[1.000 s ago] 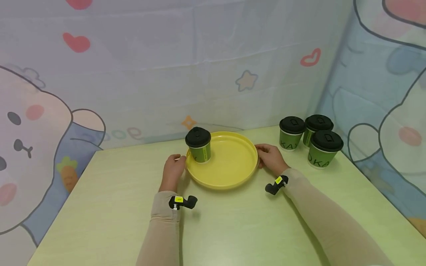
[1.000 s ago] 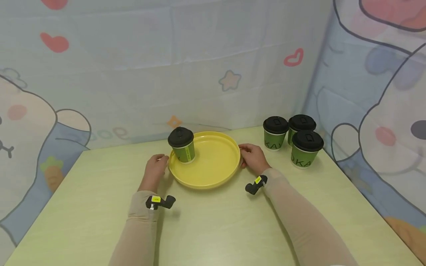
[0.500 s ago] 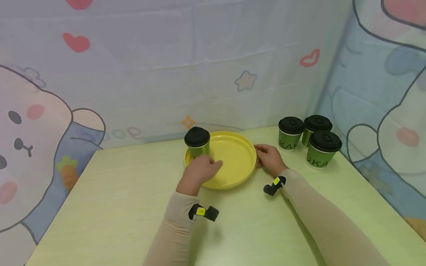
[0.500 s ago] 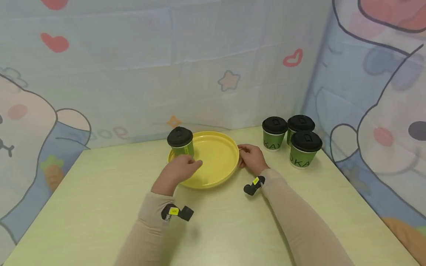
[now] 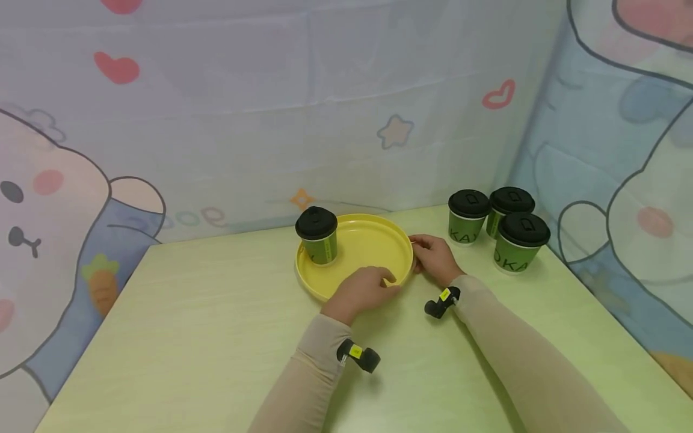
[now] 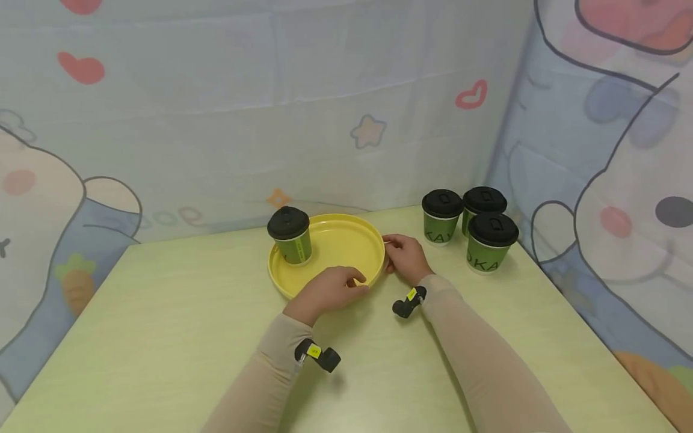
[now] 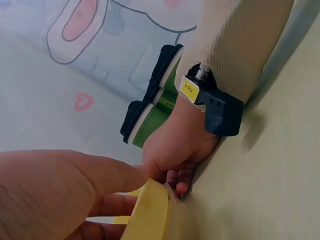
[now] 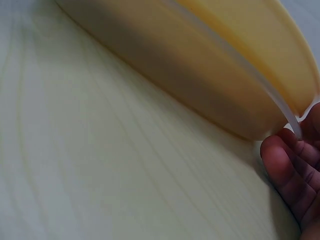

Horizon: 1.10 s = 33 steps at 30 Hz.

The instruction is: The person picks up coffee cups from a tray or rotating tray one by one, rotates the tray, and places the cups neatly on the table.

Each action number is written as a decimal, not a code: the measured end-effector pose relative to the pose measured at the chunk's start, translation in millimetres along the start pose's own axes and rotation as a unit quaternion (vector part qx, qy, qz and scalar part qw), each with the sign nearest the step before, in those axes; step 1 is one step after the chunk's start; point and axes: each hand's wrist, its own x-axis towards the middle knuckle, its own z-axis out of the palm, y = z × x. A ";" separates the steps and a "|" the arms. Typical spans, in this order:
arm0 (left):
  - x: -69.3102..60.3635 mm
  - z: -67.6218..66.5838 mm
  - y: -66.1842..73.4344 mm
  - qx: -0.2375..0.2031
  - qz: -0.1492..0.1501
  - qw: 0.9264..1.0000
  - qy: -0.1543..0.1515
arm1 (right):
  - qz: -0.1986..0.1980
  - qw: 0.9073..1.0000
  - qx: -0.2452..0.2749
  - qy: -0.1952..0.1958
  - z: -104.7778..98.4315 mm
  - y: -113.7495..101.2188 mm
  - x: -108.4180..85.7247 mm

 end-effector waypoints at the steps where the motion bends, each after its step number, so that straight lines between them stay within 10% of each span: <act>1: -0.1 0.2 -0.6 -0.001 0.002 1.000 -0.002 | -0.001 1.000 -0.002 0.000 0.2 -0.4 0.0; 24: -13.5 -18.0 -24.8 -0.013 0.068 0.997 -0.046 | 0.010 1.000 -0.002 -0.007 -0.6 3.0 3.7; 33: -23.1 -28.4 -36.0 -0.036 0.095 0.993 -0.067 | 0.012 1.000 -0.007 -0.018 -0.7 -32.4 -16.4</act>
